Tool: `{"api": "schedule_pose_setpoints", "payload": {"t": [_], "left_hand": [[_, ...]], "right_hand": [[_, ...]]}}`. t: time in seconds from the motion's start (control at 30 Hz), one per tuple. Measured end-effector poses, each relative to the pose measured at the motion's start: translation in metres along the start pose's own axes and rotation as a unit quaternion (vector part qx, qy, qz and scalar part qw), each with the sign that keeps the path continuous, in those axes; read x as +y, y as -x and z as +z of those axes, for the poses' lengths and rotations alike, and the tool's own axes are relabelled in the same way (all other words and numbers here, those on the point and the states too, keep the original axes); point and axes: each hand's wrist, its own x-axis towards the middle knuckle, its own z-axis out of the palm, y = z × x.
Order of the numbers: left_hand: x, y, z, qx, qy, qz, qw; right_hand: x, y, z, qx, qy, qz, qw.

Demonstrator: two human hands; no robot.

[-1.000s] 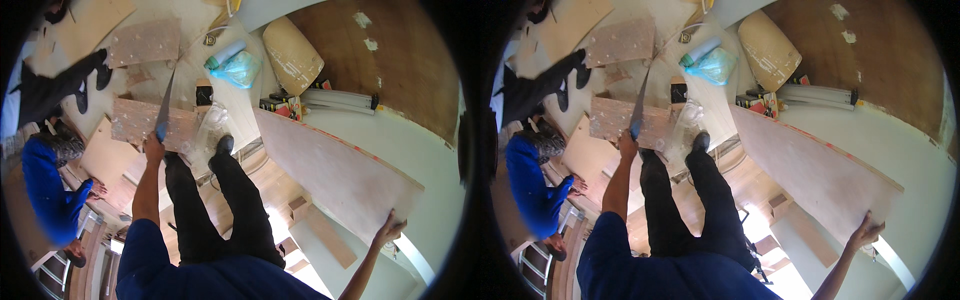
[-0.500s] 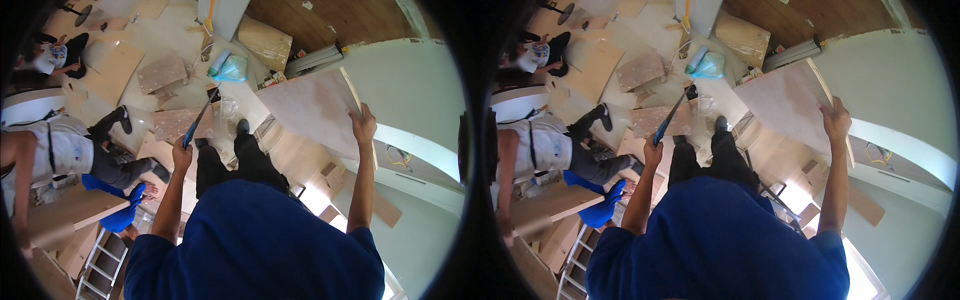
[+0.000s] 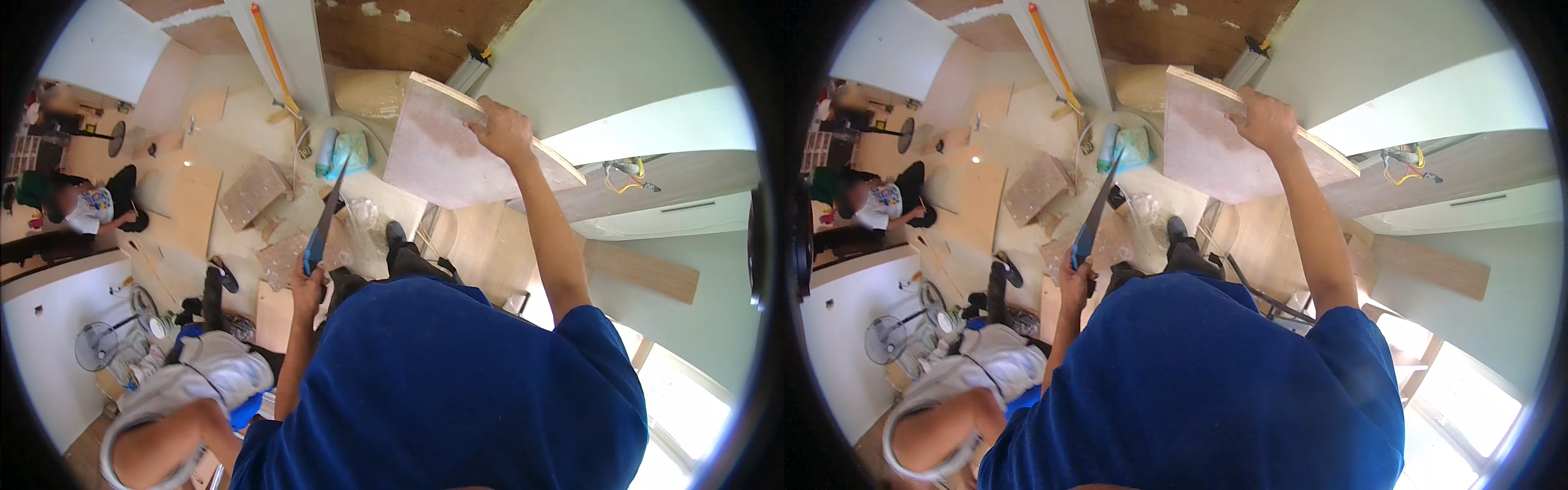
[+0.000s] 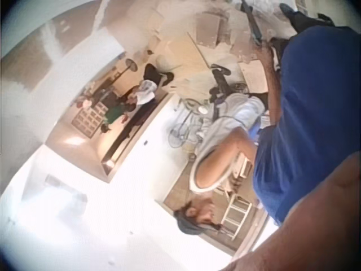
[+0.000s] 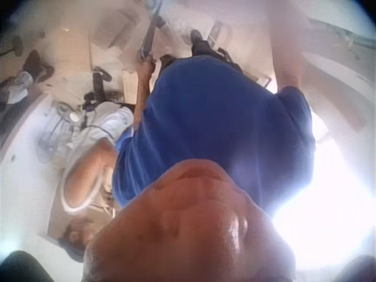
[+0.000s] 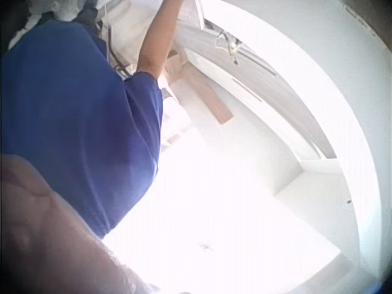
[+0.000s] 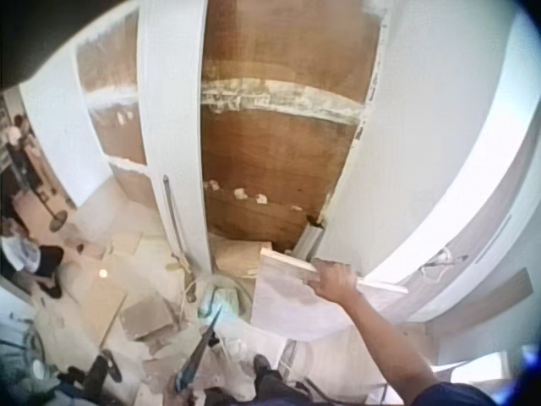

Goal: The person helps position a wooden frame against a wall, then uses a hand saw to cut a large sheet of plywood. The person handles the plywood and saw throughout the clip.

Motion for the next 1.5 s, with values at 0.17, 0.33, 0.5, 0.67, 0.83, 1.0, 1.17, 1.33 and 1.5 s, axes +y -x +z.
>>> {"api": "schedule_pose_setpoints", "payload": {"t": [0.17,0.33,0.5,0.67,0.83,1.0,1.17,1.33,1.5], "left_hand": [[0.114,0.02,0.056,-0.084,0.057,0.097,0.99],[0.144,0.015,0.029,-0.147,0.043,0.183,0.971],[0.167,0.023,0.006,-0.193,0.073,0.184,0.961],[0.159,0.029,-0.004,-0.208,0.099,0.165,0.959],[0.148,0.018,-0.012,-0.213,0.082,0.189,0.955],[0.165,0.003,0.029,-0.189,-0.024,0.234,0.953],[0.195,-0.007,0.077,-0.13,-0.195,0.465,0.854],[0.215,-0.007,0.107,-0.118,-0.218,0.428,0.869],[0.204,-0.027,0.116,-0.082,-0.205,0.481,0.848]], "right_hand": [[0.004,0.009,0.01,0.037,0.003,-0.014,0.999],[0.006,0.001,0.006,-0.002,0.061,0.009,0.998],[0.012,-0.003,0.011,-0.034,0.055,0.051,0.997],[0.008,0.001,0.003,-0.053,0.067,0.079,0.993],[0.008,-0.002,-0.001,-0.06,0.052,0.083,0.993],[0.013,-0.005,0.006,-0.047,0.029,0.091,0.994],[0.001,-0.007,-0.003,-0.03,0.007,0.061,0.998],[-0.035,-0.029,0.008,0.154,-0.106,-0.091,0.978],[-0.062,-0.066,0.015,0.084,-0.158,-0.069,0.981]]}}
